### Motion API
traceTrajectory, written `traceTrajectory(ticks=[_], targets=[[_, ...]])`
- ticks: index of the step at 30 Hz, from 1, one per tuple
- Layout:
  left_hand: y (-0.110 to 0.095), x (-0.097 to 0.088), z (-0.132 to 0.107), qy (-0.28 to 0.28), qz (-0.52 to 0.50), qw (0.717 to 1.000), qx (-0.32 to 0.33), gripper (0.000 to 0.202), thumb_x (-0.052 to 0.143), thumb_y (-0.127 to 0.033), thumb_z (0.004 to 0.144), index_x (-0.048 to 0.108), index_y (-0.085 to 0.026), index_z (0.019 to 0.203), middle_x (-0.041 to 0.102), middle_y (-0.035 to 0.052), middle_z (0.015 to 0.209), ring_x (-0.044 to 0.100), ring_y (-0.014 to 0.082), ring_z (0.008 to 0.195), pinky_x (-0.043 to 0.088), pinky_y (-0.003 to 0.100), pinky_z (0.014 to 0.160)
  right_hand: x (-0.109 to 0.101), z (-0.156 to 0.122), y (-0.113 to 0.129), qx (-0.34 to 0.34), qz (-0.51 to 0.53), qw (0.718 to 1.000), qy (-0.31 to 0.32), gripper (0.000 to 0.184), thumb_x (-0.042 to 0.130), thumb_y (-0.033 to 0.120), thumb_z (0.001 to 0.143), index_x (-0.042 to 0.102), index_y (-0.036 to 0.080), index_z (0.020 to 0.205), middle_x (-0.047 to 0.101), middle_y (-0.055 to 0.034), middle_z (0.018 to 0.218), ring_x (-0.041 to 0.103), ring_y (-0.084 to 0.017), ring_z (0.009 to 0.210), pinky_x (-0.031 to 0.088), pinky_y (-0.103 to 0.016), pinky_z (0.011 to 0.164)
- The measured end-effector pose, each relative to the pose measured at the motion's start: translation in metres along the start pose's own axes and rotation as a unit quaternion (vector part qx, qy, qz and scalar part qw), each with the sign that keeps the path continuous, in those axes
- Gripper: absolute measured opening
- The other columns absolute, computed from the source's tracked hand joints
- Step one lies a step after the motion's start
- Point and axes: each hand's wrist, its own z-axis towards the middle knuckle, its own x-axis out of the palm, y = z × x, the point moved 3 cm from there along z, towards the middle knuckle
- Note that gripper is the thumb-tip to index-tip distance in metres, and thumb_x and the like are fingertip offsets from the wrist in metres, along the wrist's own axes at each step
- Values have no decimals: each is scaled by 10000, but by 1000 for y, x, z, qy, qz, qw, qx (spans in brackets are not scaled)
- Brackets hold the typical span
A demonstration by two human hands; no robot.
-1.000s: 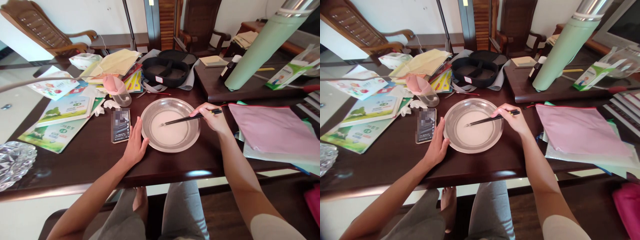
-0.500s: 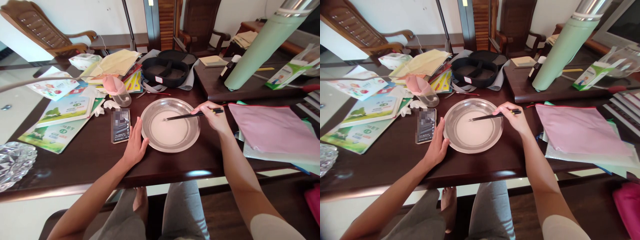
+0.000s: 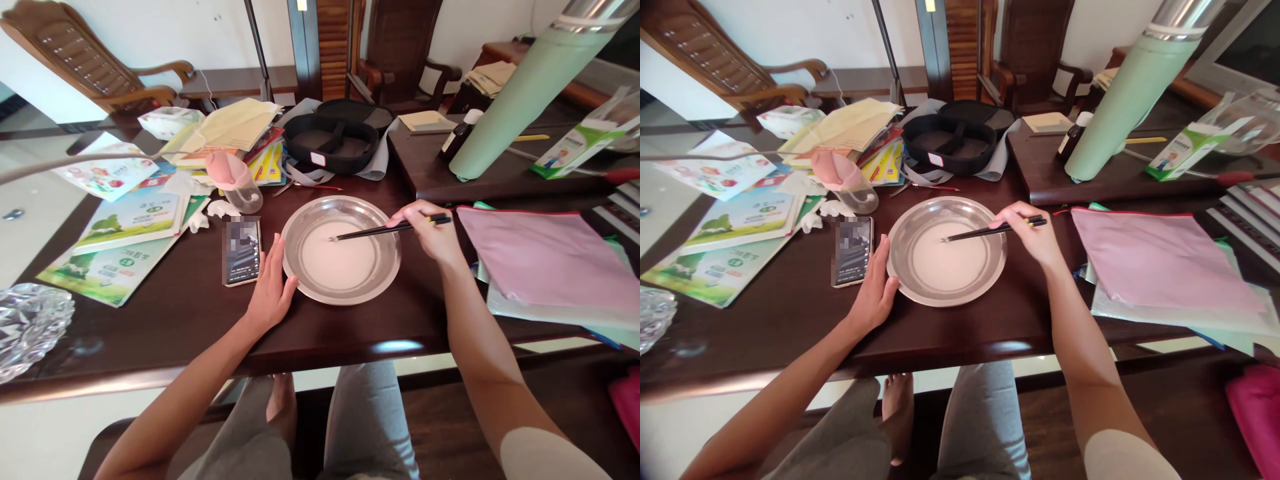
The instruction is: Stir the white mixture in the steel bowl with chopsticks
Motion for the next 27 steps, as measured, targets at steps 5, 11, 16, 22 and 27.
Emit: traceTrajectory(ticks=[5,11,16,22,27], targets=[[1,0,0,-1,-1,1000,-1,715,328,-495,1094,9,-260,1689,132,191,1755,126,312,1632,139,575,1300,-9,1,-1,23,60,997,-50,349,719,590,878,731,263,759,728,14,580,708,-194,545,594,-353,632],[1,0,0,-5,2,1000,1,713,328,-496,1094,15,-261,1689,136,183,1757,140,310,1631,144,563,1303,12,-3,5,19,10,997,78,316,724,619,857,789,315,800,818,-1,786,793,-263,810,635,-440,805],[0,0,0,-7,2,1000,7,712,334,-488,1095,7,-270,1689,139,178,1756,145,311,1630,147,575,1300,-10,1,2,4,11,998,-55,326,721,573,885,754,270,769,768,-1,666,756,-212,670,611,-375,749],[-1,-1,0,0,-10,1000,-6,716,329,-511,1091,21,-265,1689,131,178,1759,134,312,1634,161,582,1296,2,-2,-1,42,42,998,37,320,726,571,875,763,269,781,771,7,654,760,-219,653,616,-369,699],[0,-1,0,-1,-9,1000,0,716,335,-501,1092,12,-272,1689,132,180,1758,133,315,1632,150,579,1299,8,-2,6,-2,-29,999,46,323,699,570,900,791,278,797,819,-18,812,788,-247,844,616,-406,840]])
